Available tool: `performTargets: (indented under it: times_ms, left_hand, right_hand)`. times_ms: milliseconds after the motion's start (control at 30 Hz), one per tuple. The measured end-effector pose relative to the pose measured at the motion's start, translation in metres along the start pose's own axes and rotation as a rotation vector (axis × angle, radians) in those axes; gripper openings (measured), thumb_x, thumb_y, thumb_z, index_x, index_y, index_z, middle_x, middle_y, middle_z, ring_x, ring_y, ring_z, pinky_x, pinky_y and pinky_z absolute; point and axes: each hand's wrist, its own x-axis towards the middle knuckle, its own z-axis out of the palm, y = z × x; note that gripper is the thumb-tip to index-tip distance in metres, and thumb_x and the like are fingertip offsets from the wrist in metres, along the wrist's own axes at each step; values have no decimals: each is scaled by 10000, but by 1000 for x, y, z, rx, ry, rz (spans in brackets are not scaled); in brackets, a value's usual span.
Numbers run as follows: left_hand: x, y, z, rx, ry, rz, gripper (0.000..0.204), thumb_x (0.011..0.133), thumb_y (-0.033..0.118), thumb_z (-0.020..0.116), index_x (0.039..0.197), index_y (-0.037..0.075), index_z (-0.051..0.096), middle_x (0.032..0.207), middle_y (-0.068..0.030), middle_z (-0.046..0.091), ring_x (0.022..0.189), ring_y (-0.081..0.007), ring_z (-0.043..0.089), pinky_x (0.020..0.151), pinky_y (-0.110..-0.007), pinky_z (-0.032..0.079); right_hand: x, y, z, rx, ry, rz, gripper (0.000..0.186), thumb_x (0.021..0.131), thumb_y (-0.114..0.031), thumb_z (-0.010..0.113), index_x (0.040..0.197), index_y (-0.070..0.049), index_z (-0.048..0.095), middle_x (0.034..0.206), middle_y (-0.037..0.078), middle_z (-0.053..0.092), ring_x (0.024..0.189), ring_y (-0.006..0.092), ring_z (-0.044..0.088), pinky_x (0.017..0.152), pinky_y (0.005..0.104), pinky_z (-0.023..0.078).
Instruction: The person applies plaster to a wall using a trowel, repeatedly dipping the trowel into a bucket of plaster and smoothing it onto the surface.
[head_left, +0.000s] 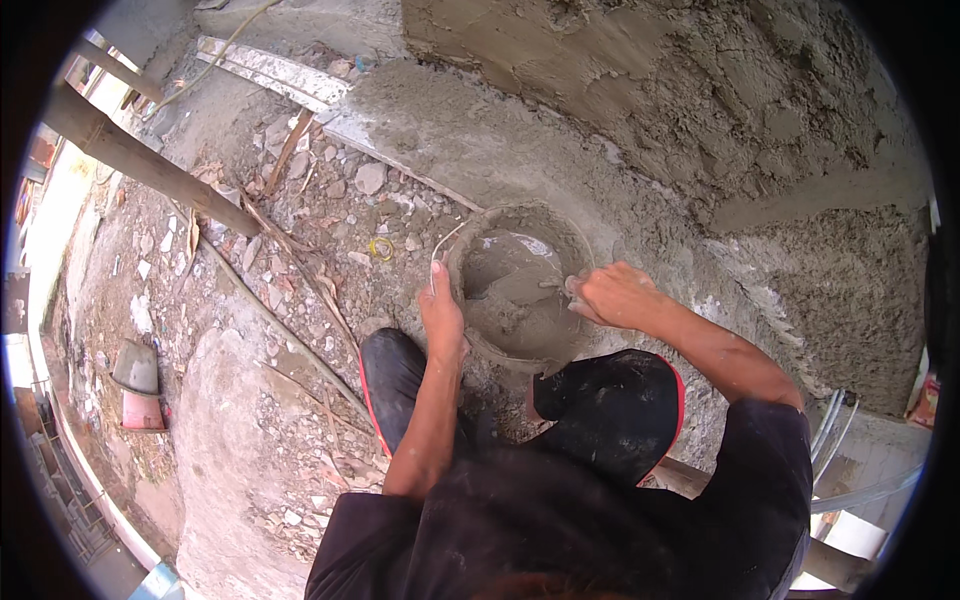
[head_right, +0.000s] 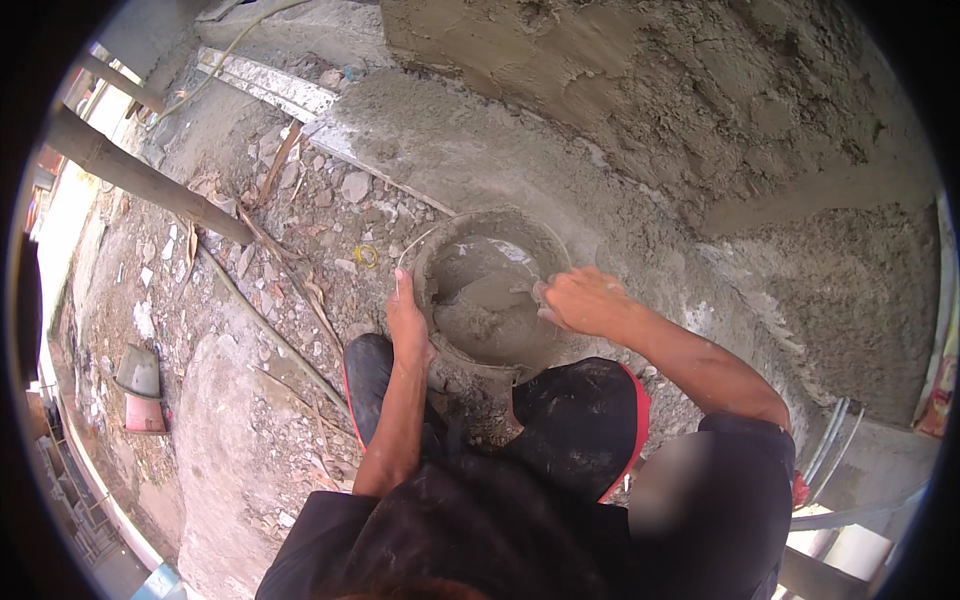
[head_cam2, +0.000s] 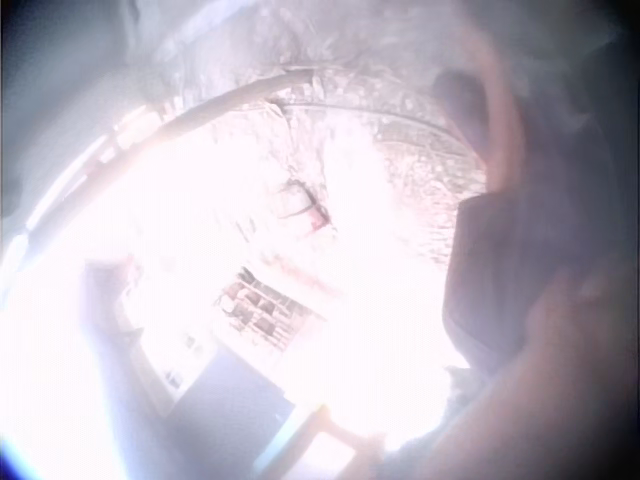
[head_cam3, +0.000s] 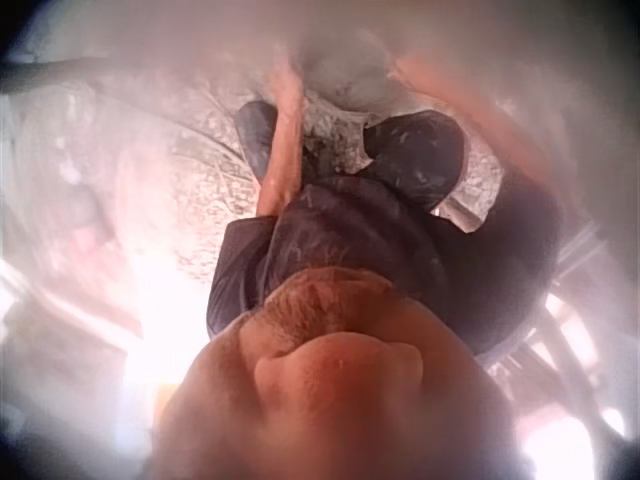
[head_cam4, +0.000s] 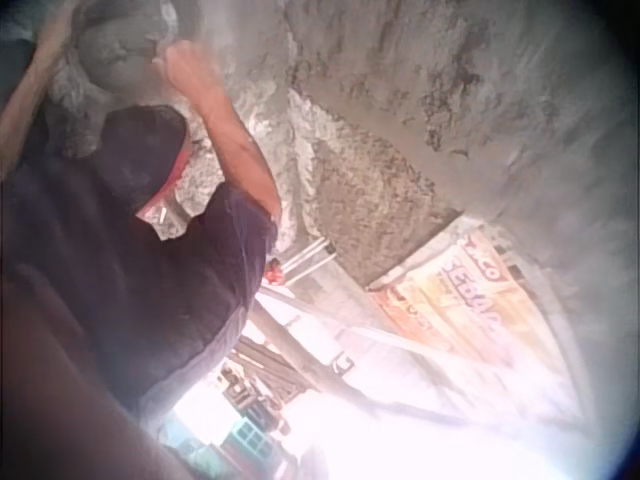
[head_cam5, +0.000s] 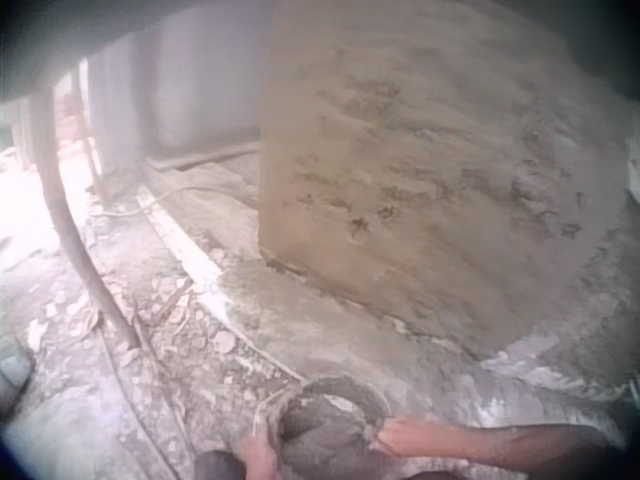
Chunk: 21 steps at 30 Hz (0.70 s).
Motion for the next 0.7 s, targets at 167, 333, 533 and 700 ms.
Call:
performTargets:
  times_ms: [167, 333, 533, 700]
  left_hand:
    - [-5, -3, 9, 22, 14, 25, 587, 1072, 430, 388, 1308, -73, 576, 1240, -152, 638, 1106, -210, 609, 981, -347, 467]
    - [-4, -3, 14, 45, 43, 42, 605, 1072, 450, 373, 1304, -68, 582, 1218, -141, 647, 1077, -208, 614, 966, -345, 471]
    - [-2, 10, 16, 46, 68, 42, 608, 1070, 459, 369, 1271, -66, 601, 1198, -147, 651, 1073, -206, 606, 965, -340, 466]
    - [7, -13, -10, -34, 51, 17, 603, 1063, 469, 379, 1273, -51, 602, 1224, -142, 642, 1106, -218, 599, 988, -345, 461]
  right_hand:
    - [-3, 19, 38, 100, 97, 224, 307, 939, -288, 591, 989, 6, 667, 950, 210, 699, 932, 389, 680, 812, 476, 536]
    - [11, -9, 81, 427, -90, 70, 401, 867, -357, 677, 990, 24, 681, 915, 245, 689, 958, 420, 662, 845, 496, 524]
    - [-18, 4, 75, 490, 75, 170, 346, 870, -325, 685, 992, -3, 651, 784, 254, 667, 826, 450, 655, 742, 524, 510]
    - [-7, 6, 83, 272, 132, 263, 311, 910, -296, 644, 1017, -5, 623, 832, 249, 678, 847, 439, 665, 748, 528, 520]
